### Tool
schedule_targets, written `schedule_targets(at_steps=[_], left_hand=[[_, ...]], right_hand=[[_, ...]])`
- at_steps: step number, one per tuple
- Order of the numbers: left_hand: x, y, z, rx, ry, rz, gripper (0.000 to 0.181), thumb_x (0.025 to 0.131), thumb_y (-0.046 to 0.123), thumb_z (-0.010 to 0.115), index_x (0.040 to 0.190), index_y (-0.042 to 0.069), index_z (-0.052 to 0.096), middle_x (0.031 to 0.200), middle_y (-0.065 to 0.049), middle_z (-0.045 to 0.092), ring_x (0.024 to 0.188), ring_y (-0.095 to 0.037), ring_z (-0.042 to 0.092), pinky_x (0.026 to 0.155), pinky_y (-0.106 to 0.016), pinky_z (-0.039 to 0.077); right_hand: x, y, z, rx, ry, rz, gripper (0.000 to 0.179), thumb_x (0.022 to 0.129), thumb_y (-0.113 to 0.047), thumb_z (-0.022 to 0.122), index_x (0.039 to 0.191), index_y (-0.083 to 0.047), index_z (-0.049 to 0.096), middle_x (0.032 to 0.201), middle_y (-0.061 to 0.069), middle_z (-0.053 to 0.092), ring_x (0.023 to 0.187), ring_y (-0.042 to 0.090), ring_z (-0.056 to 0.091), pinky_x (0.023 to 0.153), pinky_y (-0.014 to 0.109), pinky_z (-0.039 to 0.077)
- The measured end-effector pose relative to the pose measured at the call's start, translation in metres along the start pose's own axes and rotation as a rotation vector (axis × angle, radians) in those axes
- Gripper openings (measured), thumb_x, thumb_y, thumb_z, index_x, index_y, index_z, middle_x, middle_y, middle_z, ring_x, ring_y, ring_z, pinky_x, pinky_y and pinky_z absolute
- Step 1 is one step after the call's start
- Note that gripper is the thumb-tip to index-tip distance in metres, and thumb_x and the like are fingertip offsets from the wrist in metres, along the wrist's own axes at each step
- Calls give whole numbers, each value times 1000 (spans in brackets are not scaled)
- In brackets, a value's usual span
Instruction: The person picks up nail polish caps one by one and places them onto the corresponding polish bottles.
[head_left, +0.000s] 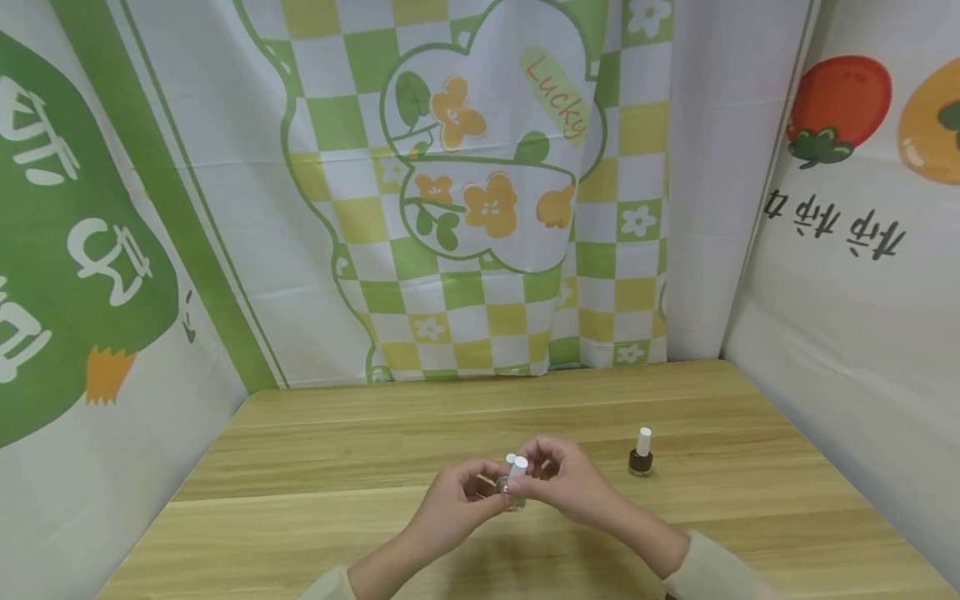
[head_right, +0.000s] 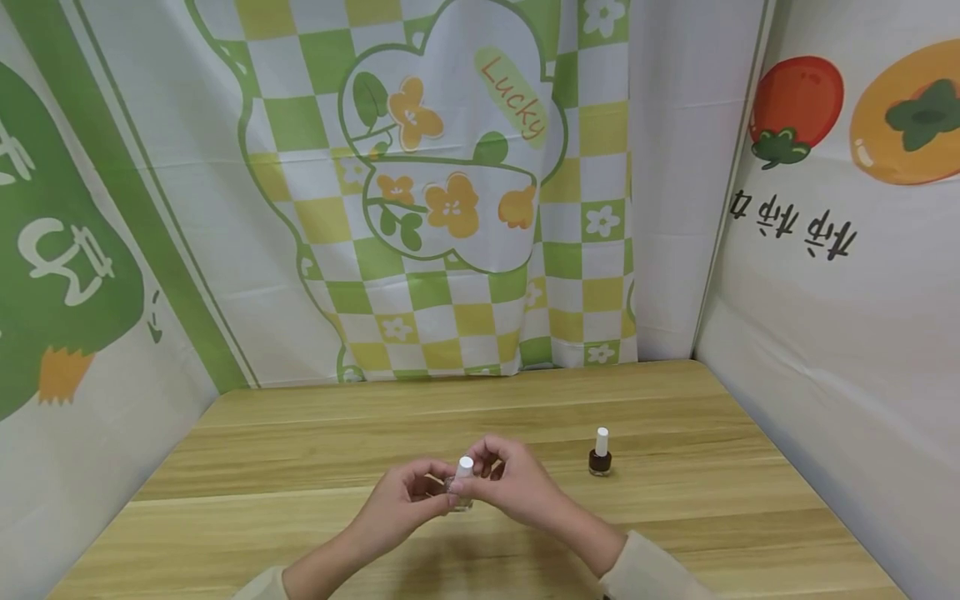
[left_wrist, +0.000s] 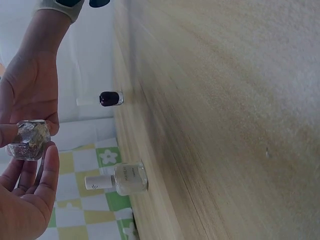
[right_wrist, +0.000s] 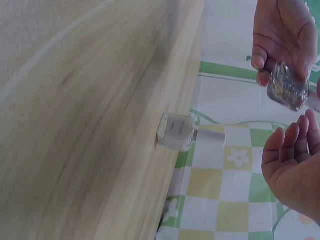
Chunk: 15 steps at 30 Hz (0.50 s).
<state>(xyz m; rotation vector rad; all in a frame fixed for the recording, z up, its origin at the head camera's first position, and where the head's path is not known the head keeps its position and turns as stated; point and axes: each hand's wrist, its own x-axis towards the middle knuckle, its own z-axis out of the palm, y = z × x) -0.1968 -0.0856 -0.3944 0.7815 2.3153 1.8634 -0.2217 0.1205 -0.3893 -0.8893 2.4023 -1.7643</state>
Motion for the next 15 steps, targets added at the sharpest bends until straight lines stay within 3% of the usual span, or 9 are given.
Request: schedule_targets(at_steps=[7, 15], left_hand=[[0, 2, -1, -9, -11, -15, 24, 88, 10, 71, 108, -1, 65, 103, -10, 66, 82, -17, 66, 72, -25, 54], [0, 1, -1, -15, -18, -17, 24, 89, 10, 71, 109, -1, 65, 104, -11, 67, 83, -17, 66, 74, -26, 55]], right_hand=[[2, 2, -9, -15, -67, -153, 24, 87, -12, 73, 109, -6, 68, 94, 3, 65, 85, 17, 57, 75, 31, 50], [2, -2, -11, -20, -110, -214, 22, 91, -10, 68, 112, -6, 69, 100, 4, 66, 88, 17, 58, 76, 33, 50]])
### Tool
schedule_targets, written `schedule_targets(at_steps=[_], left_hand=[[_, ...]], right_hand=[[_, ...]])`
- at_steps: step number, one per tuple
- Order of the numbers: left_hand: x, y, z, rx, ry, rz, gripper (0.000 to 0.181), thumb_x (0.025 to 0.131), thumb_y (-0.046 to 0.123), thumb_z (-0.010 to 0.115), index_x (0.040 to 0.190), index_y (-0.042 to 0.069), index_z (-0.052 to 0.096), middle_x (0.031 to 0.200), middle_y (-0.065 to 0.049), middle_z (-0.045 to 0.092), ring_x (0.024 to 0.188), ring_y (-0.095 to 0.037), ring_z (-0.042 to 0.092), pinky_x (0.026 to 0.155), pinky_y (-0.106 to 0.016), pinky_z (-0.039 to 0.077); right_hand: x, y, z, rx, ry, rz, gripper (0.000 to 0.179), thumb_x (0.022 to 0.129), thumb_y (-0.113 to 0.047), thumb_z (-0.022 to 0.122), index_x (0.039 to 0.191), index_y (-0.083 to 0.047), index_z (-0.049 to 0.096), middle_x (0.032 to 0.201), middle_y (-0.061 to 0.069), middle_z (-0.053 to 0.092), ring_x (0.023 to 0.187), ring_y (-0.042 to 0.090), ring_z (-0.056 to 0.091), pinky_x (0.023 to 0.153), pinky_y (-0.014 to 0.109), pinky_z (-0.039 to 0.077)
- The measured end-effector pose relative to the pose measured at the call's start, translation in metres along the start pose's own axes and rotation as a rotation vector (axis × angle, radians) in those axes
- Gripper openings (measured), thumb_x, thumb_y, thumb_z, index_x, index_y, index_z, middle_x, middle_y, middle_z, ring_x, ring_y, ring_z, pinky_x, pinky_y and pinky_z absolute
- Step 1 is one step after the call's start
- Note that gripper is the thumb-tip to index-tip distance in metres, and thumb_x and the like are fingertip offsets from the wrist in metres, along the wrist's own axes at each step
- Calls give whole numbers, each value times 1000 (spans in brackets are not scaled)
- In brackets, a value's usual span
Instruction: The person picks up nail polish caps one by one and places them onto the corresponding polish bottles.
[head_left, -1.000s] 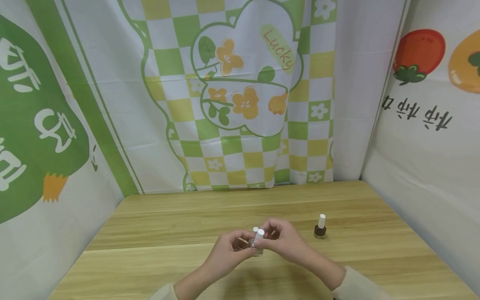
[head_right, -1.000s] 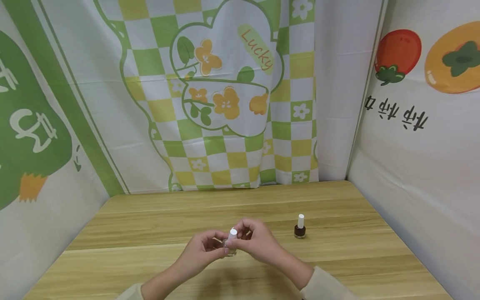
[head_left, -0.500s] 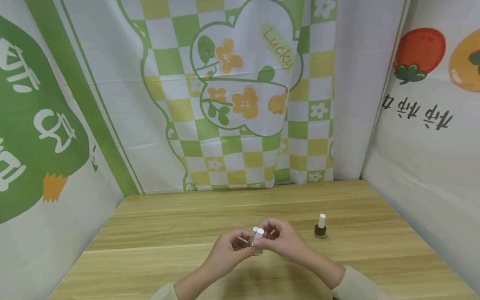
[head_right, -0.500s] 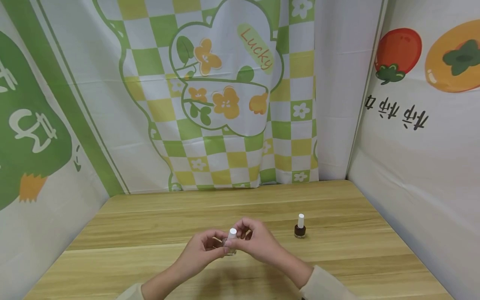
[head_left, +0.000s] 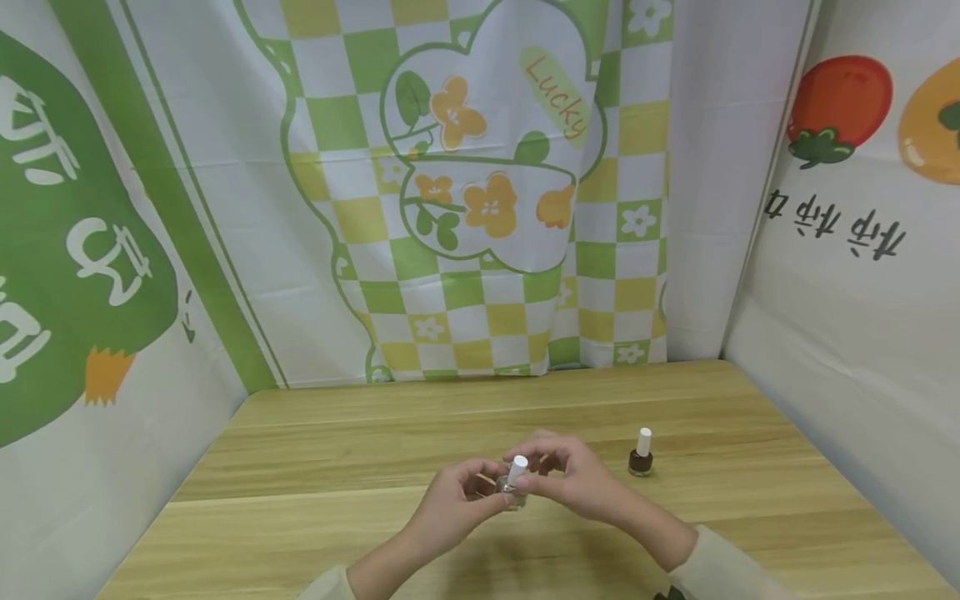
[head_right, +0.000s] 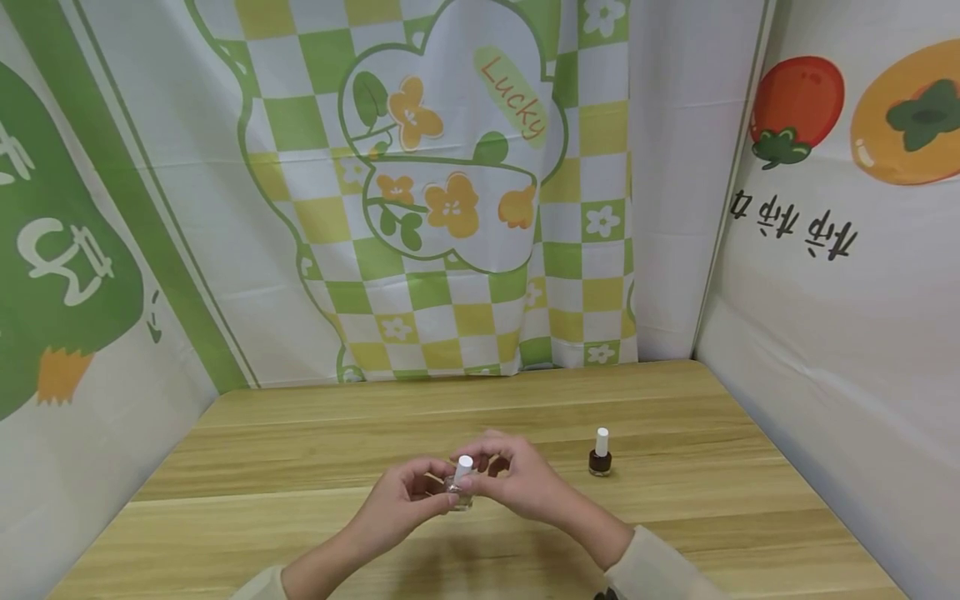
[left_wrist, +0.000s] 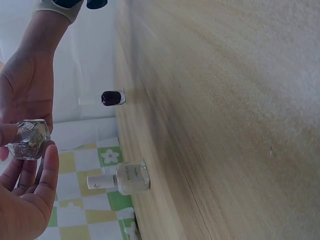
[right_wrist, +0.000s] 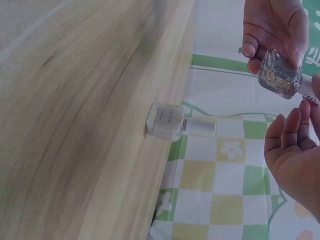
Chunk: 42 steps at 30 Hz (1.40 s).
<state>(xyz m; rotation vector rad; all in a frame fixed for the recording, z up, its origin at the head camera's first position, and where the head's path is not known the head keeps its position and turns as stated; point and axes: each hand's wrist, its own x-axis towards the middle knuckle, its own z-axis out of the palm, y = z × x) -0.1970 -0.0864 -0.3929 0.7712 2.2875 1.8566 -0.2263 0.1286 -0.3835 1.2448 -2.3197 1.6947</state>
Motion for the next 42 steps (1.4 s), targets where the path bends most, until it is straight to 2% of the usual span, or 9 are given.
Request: schedule_targets(at_steps=[11, 17, 25, 32, 36, 42], left_hand=[[0, -1, 0, 9, 4, 15, 24, 89, 11, 71, 109, -1, 65, 103, -11, 68, 84, -16, 67, 74, -27, 55], [0, 0, 1, 2, 12, 22, 25, 88, 10, 72, 108, -1, 66, 104, -11, 67, 84, -17, 67, 73, -27, 55], [1, -3, 1, 21, 7, 54, 22, 88, 10, 71, 107, 0, 67, 107, -11, 67, 84, -17, 67, 74, -28, 56], [2, -3, 1, 41, -2, 44, 21, 88, 13, 71, 106, 2, 67, 102, -8, 68, 83, -16, 67, 73, -28, 56], [2, -2, 1, 38, 1, 40, 22, 88, 12, 71, 106, 0, 66, 103, -9, 67, 83, -17, 67, 73, -27, 55], [1, 1, 2, 5, 10, 18, 24, 88, 9, 72, 108, -2, 66, 103, -12, 67, 82, -16, 67, 71, -25, 55]], right_hand=[[-1, -1, 2, -21, 25, 57, 17, 90, -15, 70, 105, -10, 71, 98, 1, 65, 88, 18, 58, 77, 32, 51], [0, -2, 5, -18, 71, 109, 13, 85, -17, 75, 96, -11, 70, 92, 1, 65, 83, 18, 57, 75, 30, 49], [1, 0, 9, -30, 107, 163, 19, 82, -18, 79, 88, -9, 63, 87, 1, 63, 80, 18, 57, 72, 30, 50], [1, 1, 10, -39, 115, 177, 22, 81, -19, 80, 85, -9, 61, 86, 1, 63, 79, 20, 57, 71, 30, 51], [1, 1, 9, -36, 111, 160, 21, 81, -19, 79, 90, -8, 63, 88, 1, 64, 81, 18, 57, 73, 30, 50], [1, 0, 2, -32, 67, 76, 17, 87, -16, 74, 101, -10, 69, 93, 0, 66, 85, 17, 58, 75, 31, 49]])
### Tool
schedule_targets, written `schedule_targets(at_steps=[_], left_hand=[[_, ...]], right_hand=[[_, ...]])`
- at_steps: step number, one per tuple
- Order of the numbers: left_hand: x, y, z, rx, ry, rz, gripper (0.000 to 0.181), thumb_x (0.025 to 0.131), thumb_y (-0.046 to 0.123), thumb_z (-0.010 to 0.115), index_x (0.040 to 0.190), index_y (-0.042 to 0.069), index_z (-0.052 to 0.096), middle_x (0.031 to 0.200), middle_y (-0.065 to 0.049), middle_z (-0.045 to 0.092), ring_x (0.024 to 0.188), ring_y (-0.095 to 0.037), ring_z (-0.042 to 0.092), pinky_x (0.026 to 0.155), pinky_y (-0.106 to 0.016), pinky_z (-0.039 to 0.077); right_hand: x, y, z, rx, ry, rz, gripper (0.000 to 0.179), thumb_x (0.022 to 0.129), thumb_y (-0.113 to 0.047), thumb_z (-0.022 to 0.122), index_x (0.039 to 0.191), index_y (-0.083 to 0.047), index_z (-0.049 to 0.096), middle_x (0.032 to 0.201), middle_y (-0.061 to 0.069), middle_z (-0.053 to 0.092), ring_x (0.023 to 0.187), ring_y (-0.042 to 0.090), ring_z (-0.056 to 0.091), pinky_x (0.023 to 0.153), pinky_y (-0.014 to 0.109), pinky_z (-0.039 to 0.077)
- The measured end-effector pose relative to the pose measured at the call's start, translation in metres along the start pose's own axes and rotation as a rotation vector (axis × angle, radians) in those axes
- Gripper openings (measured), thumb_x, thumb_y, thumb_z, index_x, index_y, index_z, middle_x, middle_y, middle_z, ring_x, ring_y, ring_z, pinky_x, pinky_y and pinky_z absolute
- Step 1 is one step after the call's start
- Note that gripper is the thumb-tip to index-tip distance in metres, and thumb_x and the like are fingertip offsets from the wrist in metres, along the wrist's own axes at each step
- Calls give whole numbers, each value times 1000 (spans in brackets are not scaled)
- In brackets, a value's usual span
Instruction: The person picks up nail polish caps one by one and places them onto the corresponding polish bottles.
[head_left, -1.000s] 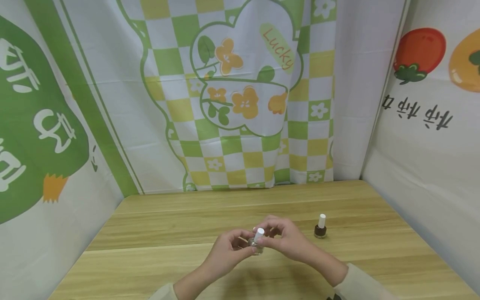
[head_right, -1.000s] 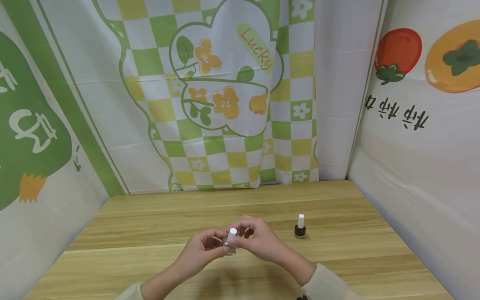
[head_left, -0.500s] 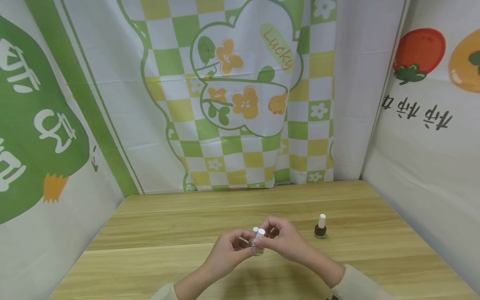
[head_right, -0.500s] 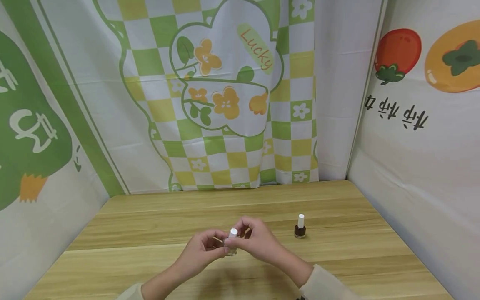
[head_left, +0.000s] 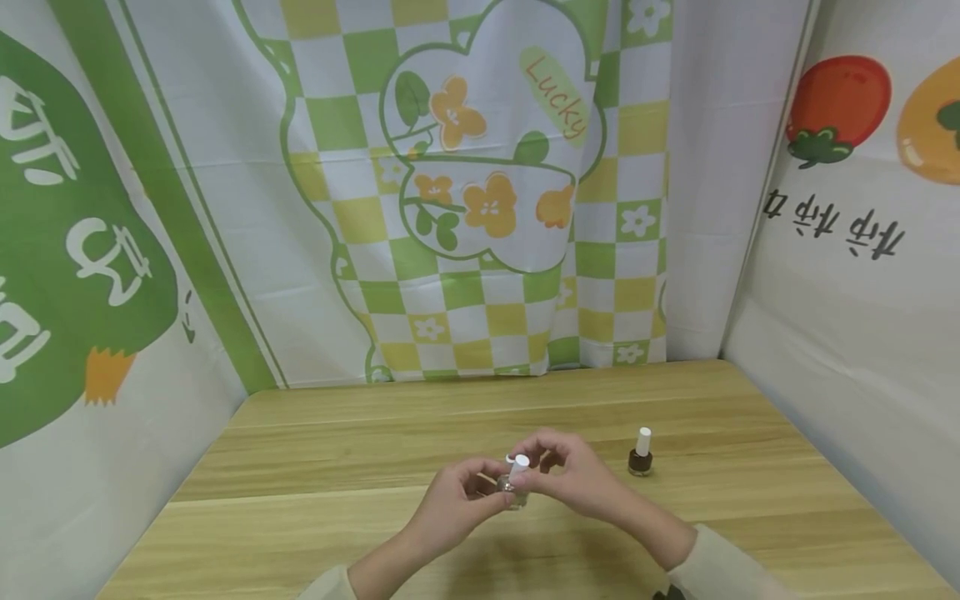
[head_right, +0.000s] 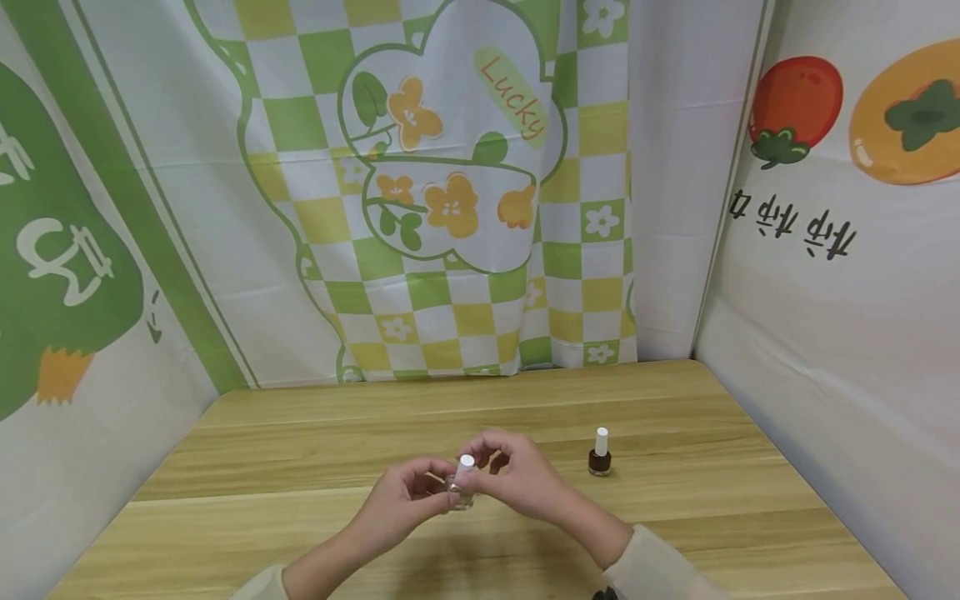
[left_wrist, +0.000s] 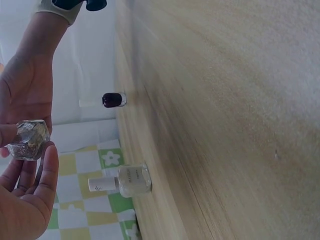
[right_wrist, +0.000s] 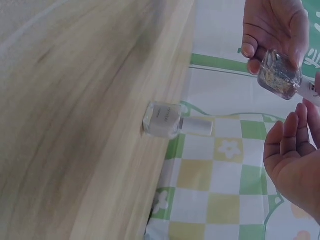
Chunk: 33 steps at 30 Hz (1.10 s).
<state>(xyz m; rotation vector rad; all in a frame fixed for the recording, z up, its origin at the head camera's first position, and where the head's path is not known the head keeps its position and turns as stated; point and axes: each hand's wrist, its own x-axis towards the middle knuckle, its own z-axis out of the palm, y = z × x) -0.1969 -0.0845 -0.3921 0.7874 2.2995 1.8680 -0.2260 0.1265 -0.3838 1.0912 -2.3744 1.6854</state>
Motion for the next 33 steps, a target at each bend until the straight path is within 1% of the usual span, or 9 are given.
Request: schedule_targets(at_steps=[4, 9, 18, 25, 29, 33], left_hand=[[0, 0, 0, -11, 5, -9, 24, 88, 8, 71, 109, -2, 65, 103, -12, 67, 81, -16, 66, 70, -25, 55], [0, -1, 0, -3, 3, -7, 24, 88, 9, 71, 108, -2, 65, 103, -12, 67, 81, -16, 66, 71, -25, 54], [0, -2, 0, 10, 13, 9, 22, 87, 9, 72, 106, -1, 66, 103, -10, 67, 82, -16, 66, 70, -26, 55], [0, -3, 1, 19, 24, 3, 22, 87, 10, 72, 105, 0, 67, 103, -9, 67, 82, -17, 67, 70, -26, 55], [0, -3, 1, 21, 33, 1, 21, 87, 11, 73, 105, 1, 67, 103, -8, 67, 82, -17, 67, 70, -26, 55], [0, -3, 1, 42, 36, 1, 21, 86, 13, 74, 104, 3, 68, 102, -7, 67, 82, -16, 67, 71, -27, 55]], right_hand=[[0, -2, -3, 2, -22, -24, 13, 90, -16, 71, 102, -12, 71, 98, 0, 67, 87, 16, 58, 76, 32, 49], [0, -4, -3, 3, -31, -11, 11, 90, -17, 70, 101, -12, 71, 99, 0, 66, 88, 17, 58, 76, 32, 49], [-1, -4, 0, 2, -7, 41, 13, 88, -17, 72, 98, -9, 69, 92, 1, 65, 84, 17, 58, 77, 32, 49], [-2, -3, 1, -1, 7, 34, 13, 87, -18, 73, 97, -9, 69, 92, 1, 66, 83, 18, 59, 76, 31, 49], [-2, -3, 1, 1, 9, 31, 14, 88, -17, 72, 99, -8, 69, 92, 1, 66, 83, 18, 59, 76, 32, 49], [-3, -3, 1, 7, 11, 38, 16, 89, -17, 71, 101, -7, 68, 92, 1, 66, 84, 18, 59, 77, 32, 49]])
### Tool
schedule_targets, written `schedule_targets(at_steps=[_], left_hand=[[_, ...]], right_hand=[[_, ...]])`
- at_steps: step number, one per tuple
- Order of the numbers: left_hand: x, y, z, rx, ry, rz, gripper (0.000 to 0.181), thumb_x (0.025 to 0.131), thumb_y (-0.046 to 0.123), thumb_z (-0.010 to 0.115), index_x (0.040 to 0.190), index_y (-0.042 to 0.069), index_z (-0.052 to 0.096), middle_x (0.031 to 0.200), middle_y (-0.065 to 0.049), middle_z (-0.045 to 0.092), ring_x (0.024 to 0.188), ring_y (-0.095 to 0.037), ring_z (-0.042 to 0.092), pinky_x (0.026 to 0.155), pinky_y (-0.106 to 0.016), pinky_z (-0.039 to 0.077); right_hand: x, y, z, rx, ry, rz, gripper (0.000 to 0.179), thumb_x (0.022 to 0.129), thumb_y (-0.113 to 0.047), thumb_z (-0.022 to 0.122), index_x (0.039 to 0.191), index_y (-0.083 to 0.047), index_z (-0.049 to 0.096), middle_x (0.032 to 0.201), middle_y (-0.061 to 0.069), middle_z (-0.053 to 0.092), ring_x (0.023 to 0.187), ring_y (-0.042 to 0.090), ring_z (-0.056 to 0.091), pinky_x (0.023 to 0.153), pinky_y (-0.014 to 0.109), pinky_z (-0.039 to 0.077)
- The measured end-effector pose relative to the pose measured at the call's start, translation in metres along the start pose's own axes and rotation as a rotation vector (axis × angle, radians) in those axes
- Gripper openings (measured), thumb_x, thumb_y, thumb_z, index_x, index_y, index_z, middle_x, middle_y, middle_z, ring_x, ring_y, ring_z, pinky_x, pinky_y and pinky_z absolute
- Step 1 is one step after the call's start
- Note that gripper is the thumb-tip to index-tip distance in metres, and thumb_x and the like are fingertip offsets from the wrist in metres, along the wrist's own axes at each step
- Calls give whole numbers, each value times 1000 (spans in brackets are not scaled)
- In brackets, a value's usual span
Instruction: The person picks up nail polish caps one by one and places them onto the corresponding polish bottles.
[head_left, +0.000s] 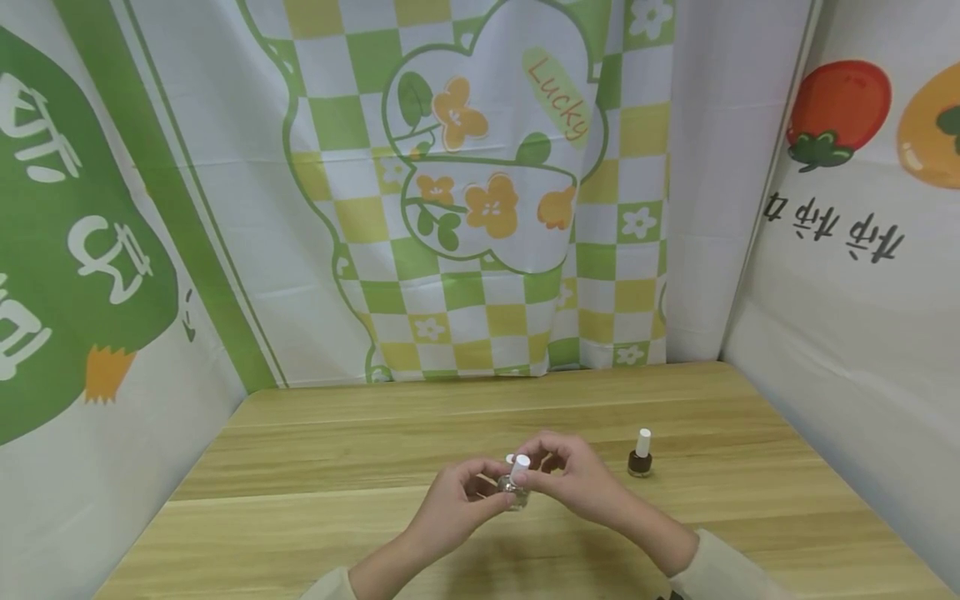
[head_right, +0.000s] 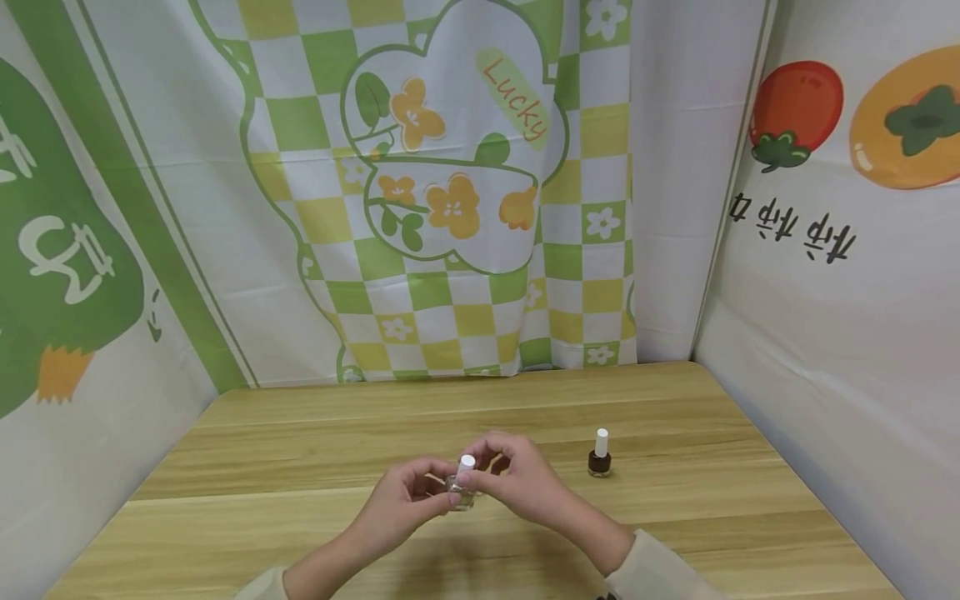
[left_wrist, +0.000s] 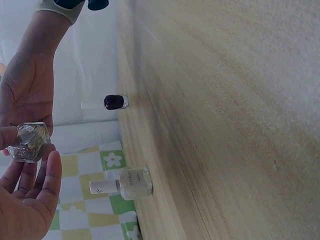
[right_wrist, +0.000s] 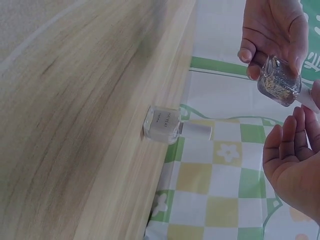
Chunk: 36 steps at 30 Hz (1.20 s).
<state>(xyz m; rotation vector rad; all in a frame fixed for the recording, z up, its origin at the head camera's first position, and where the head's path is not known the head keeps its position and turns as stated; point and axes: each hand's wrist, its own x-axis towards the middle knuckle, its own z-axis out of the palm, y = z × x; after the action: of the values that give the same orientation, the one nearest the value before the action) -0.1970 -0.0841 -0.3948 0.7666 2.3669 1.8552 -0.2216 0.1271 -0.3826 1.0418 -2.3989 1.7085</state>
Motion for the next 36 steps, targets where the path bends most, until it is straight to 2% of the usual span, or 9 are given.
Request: schedule_targets(at_steps=[9, 17, 25, 31, 36], left_hand=[[2, 1, 2, -25, -7, 17, 21, 87, 13, 73, 104, 2, 66, 103, -8, 66, 85, -18, 67, 75, -28, 55], [5, 2, 9, -86, 5, 16, 23, 87, 10, 73, 106, 0, 65, 106, -9, 64, 86, -19, 67, 74, -28, 56], [12, 2, 14, -46, -4, 20, 22, 88, 16, 73, 107, 6, 67, 105, -6, 65, 87, -20, 66, 77, -30, 55], [17, 3, 20, -41, 18, 6, 23, 86, 17, 75, 106, 8, 68, 103, -4, 66, 86, -19, 65, 75, -30, 55], [21, 3, 26, -48, 24, 31, 23, 85, 15, 75, 106, 7, 69, 99, -4, 68, 87, -18, 65, 76, -30, 56]], right_hand=[[-1, -3, -2, 0, 18, 21, 18, 88, -17, 72, 101, -7, 67, 93, 1, 66, 86, 19, 59, 79, 34, 50], [-4, -3, -7, -7, 45, 19, 17, 87, -16, 73, 100, -7, 67, 95, 2, 66, 86, 19, 60, 80, 33, 51], [-7, -2, -14, -7, 73, 21, 14, 87, -15, 72, 97, -7, 66, 94, 3, 67, 86, 19, 61, 80, 34, 51], [-11, -1, -19, -9, 82, 22, 14, 88, -15, 72, 97, -6, 65, 94, 4, 66, 87, 20, 61, 81, 34, 52], [-15, -1, -23, -5, 95, 41, 15, 89, -14, 71, 99, -5, 65, 95, 6, 66, 88, 20, 61, 79, 33, 52]])
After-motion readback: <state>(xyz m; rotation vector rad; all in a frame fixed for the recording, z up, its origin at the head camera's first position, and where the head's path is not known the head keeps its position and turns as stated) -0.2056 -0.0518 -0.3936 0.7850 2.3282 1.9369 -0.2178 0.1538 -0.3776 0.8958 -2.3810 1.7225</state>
